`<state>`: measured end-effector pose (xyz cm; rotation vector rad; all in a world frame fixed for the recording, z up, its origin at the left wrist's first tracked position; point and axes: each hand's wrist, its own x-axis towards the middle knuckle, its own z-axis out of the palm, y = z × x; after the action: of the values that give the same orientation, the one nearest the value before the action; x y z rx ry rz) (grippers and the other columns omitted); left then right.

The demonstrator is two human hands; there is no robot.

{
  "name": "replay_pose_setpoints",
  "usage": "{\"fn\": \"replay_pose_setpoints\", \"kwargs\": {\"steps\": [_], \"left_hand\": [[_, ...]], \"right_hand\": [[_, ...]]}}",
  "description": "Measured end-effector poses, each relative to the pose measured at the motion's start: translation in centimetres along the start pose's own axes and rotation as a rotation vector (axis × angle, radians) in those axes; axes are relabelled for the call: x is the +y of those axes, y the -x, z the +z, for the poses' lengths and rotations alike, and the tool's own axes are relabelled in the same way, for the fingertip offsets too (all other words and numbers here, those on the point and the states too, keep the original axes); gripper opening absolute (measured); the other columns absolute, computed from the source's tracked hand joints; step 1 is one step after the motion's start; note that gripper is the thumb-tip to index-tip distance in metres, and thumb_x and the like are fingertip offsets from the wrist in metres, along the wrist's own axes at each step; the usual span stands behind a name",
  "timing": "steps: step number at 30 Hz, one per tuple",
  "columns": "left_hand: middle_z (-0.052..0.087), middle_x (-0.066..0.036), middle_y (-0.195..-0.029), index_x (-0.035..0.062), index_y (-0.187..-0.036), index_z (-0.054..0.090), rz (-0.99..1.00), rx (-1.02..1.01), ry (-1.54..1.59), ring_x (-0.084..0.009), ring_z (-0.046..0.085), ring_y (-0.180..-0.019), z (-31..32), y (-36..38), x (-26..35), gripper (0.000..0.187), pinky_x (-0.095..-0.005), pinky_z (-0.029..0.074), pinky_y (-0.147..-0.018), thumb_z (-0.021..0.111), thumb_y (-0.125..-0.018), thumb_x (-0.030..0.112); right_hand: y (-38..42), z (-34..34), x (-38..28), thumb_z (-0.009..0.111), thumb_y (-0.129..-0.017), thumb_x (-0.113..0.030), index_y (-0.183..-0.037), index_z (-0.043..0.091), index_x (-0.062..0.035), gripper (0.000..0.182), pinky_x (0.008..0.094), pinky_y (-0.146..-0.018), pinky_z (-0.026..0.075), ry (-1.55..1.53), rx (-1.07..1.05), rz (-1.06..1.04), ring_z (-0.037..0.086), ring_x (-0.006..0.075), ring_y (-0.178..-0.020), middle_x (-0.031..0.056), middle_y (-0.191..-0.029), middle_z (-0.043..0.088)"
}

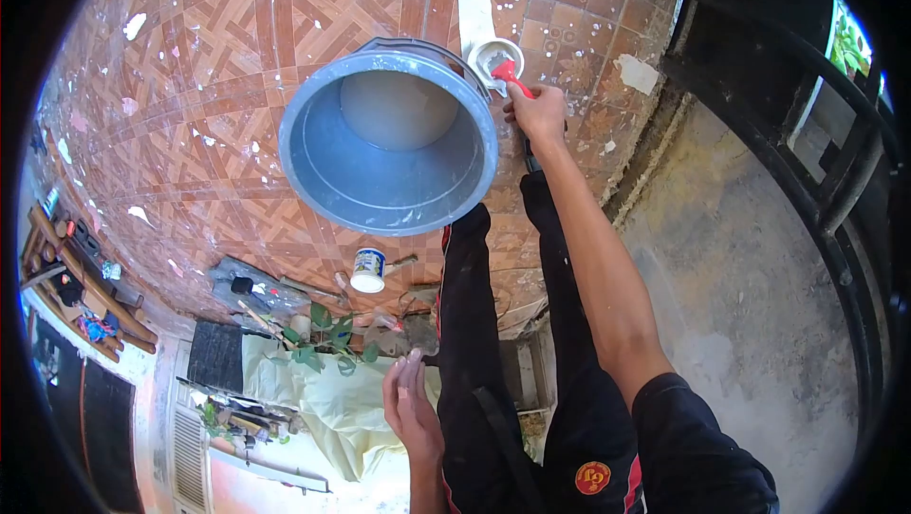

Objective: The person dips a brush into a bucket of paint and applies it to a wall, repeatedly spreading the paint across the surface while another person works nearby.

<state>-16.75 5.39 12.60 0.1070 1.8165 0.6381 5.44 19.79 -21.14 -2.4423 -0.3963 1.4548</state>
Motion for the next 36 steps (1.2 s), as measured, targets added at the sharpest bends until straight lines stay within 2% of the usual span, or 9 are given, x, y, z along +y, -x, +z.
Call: {"fn": "replay_pose_setpoints", "kwargs": {"steps": [13, 18, 21, 24, 28, 33, 36], "left_hand": [[0.045, -0.028, -0.132, -0.0056, -0.129, 0.038, -0.004, -0.003, 0.011, -0.0345, 0.043, -0.128, 0.3, -0.1, 0.0, 0.038, -0.0438, 0.029, -0.111, 0.037, -0.097, 0.015], [0.045, -0.028, -0.132, -0.0054, -0.129, 0.038, -0.032, 0.006, -0.002, -0.0343, 0.043, -0.128, -0.2, -0.1, -1.0, 0.038, -0.0436, 0.028, -0.111, 0.038, -0.097, 0.015], [0.045, -0.028, -0.132, -0.0054, -0.129, 0.038, -0.059, 0.024, -0.007, -0.0342, 0.043, -0.128, -0.3, 0.1, -0.7, 0.038, -0.0436, 0.027, -0.112, 0.039, -0.097, 0.016], [0.046, -0.028, -0.132, -0.0054, -0.129, 0.038, -0.044, 0.014, -0.002, -0.0341, 0.043, -0.128, -0.4, 0.3, -0.5, 0.038, -0.0435, 0.027, -0.111, 0.039, -0.097, 0.017], [0.046, -0.028, -0.131, -0.0055, -0.128, 0.039, -0.043, 0.013, 0.002, -0.0340, 0.043, -0.127, 0.2, 0.2, -0.5, 0.038, -0.0435, 0.028, -0.111, 0.039, -0.097, 0.017], [0.046, -0.028, -0.131, -0.0054, -0.128, 0.039, -0.051, -0.002, -0.024, -0.0338, 0.044, -0.127, 0.6, 0.2, -1.5, 0.038, -0.0435, 0.028, -0.111, 0.038, -0.097, 0.016], [0.046, -0.028, -0.131, -0.0057, -0.128, 0.039, -0.073, 0.020, -0.020, -0.0339, 0.044, -0.127, 0.6, 0.4, -1.8, 0.038, -0.0437, 0.028, -0.111, 0.038, -0.098, 0.017]], "right_hand": [[1.7, 0.0, -0.7, 0.067, -0.081, -0.024, -0.081, 0.067, 0.0108, 0.035, 0.0312, -0.056, 0.054, -0.022, 0.022, 0.074, 0.067, 0.0195, -0.054, 0.0153, -0.063, 0.067], [-1.4, 2.3, 0.9, 0.067, -0.079, -0.027, -0.076, 0.069, 0.0075, 0.034, 0.0354, -0.066, 0.054, 0.060, 0.086, 0.004, 0.069, 0.0262, -0.063, 0.0179, -0.065, 0.067], [-0.4, 1.5, 0.3, 0.067, -0.078, -0.028, -0.079, 0.070, 0.0066, 0.034, 0.0364, -0.071, 0.053, 0.044, 0.030, 0.037, 0.069, 0.0288, -0.067, 0.0190, -0.066, 0.067], [1.5, 0.2, -0.8, 0.067, -0.078, -0.028, -0.079, 0.070, 0.0068, 0.035, 0.0362, -0.070, 0.053, 0.134, 0.102, 0.009, 0.069, 0.0281, -0.066, 0.0187, -0.065, 0.067], [1.9, -0.3, -1.5, 0.067, -0.077, -0.029, -0.079, 0.070, 0.0069, 0.036, 0.0366, -0.071, 0.053, 0.084, 0.084, 0.049, 0.069, 0.0289, -0.066, 0.0185, -0.065, 0.067], [-1.5, 1.9, -0.1, 0.067, -0.076, -0.030, -0.075, 0.068, 0.0070, 0.037, 0.0384, -0.072, 0.053, 0.141, 0.105, 0.025, 0.068, 0.0325, -0.066, 0.0196, -0.061, 0.065], [-1.0, 2.2, 0.4, 0.066, -0.076, -0.029, -0.073, 0.068, 0.0072, 0.037, 0.0411, -0.074, 0.052, 0.160, 0.116, 0.009, 0.068, 0.0364, -0.074, 0.0238, -0.067, 0.065]]}}
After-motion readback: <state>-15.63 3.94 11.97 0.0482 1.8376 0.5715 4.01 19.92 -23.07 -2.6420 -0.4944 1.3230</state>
